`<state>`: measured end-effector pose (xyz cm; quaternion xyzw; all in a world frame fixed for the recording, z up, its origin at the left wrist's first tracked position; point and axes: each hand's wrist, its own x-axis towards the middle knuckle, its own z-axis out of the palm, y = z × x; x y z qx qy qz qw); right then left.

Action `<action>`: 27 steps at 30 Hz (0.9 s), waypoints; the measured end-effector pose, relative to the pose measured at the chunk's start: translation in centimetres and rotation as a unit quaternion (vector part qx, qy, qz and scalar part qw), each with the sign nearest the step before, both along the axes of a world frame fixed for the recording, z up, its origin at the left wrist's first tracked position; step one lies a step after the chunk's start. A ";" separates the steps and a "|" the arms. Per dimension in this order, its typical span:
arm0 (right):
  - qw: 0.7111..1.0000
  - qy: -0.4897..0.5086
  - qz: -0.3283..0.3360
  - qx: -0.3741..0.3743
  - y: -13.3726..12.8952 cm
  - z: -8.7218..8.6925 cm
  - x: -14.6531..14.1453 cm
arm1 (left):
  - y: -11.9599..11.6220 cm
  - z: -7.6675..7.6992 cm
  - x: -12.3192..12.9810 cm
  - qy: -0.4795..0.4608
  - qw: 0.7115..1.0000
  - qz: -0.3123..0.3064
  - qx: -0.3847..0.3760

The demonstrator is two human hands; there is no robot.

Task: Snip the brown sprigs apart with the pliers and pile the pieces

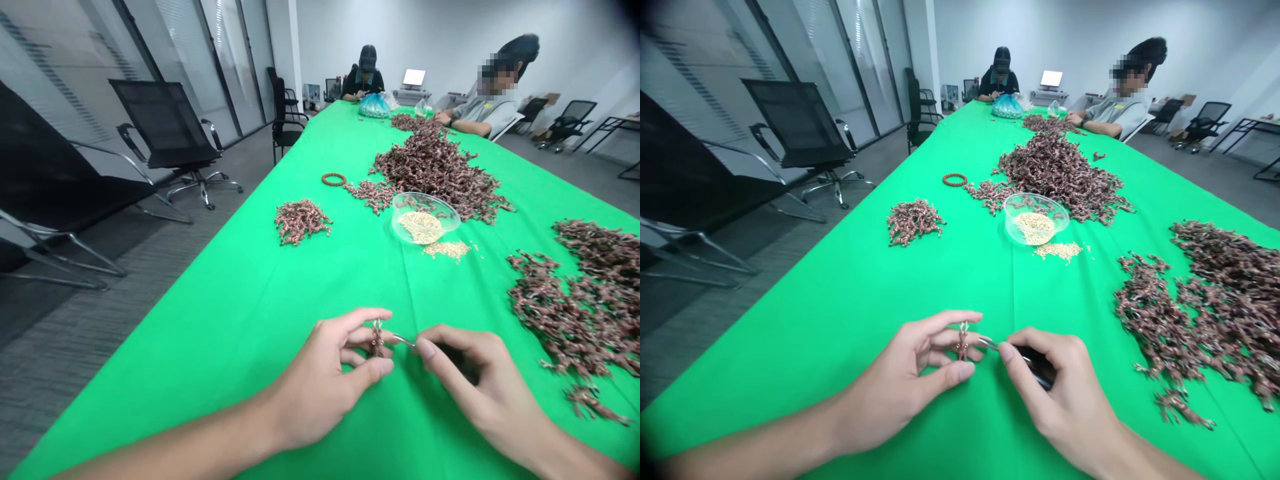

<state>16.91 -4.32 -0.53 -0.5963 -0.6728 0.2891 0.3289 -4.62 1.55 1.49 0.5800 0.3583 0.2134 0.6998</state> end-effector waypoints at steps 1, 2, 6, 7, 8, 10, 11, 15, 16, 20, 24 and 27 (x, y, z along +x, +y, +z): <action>1.000 0.005 -0.006 0.001 0.1 0.0 0.0 | 0.0 0.0 0.0 -0.001 1.000 0.008 0.000; 1.000 0.010 -0.011 0.001 0.2 -0.1 0.0 | 0.0 -0.1 0.0 -0.002 1.000 0.020 0.000; 1.000 0.017 -0.015 0.001 0.4 -0.2 -0.1 | 0.7 0.0 -0.1 -0.010 0.995 0.102 0.010; 1.000 0.017 -0.015 0.001 0.4 -0.2 0.0 | 1.2 0.0 -0.2 -0.015 0.992 0.124 0.021; 1.000 0.016 -0.013 0.001 0.3 -0.2 0.0 | 1.8 0.1 -0.5 -0.019 0.989 0.143 0.041; 1.000 0.011 -0.009 0.006 0.3 -0.2 0.0 | 3.6 0.2 -1.3 -0.016 0.978 0.172 0.115; 1.000 0.007 -0.007 0.008 0.3 -0.1 0.0 | 4.7 0.3 -1.8 0.002 0.968 0.184 0.170; 1.000 -0.005 0.004 0.013 0.2 0.1 -0.2 | 10.2 1.0 -4.1 0.166 0.853 0.265 0.418; 1.000 -0.007 0.006 0.014 0.2 0.2 -0.2 | 11.6 1.1 -4.6 0.182 0.836 0.285 0.433; 1.000 -0.010 0.010 0.004 0.3 0.1 -0.2 | 16.5 0.8 -5.1 0.245 0.773 0.340 0.476; 1.000 -0.009 0.012 0.002 0.4 0.1 -0.1 | 19.3 0.1 -4.2 0.287 0.748 0.339 0.493; 1.000 -0.008 0.014 0.009 0.4 0.2 -0.1 | 19.9 0.2 -3.2 0.301 0.742 0.337 0.495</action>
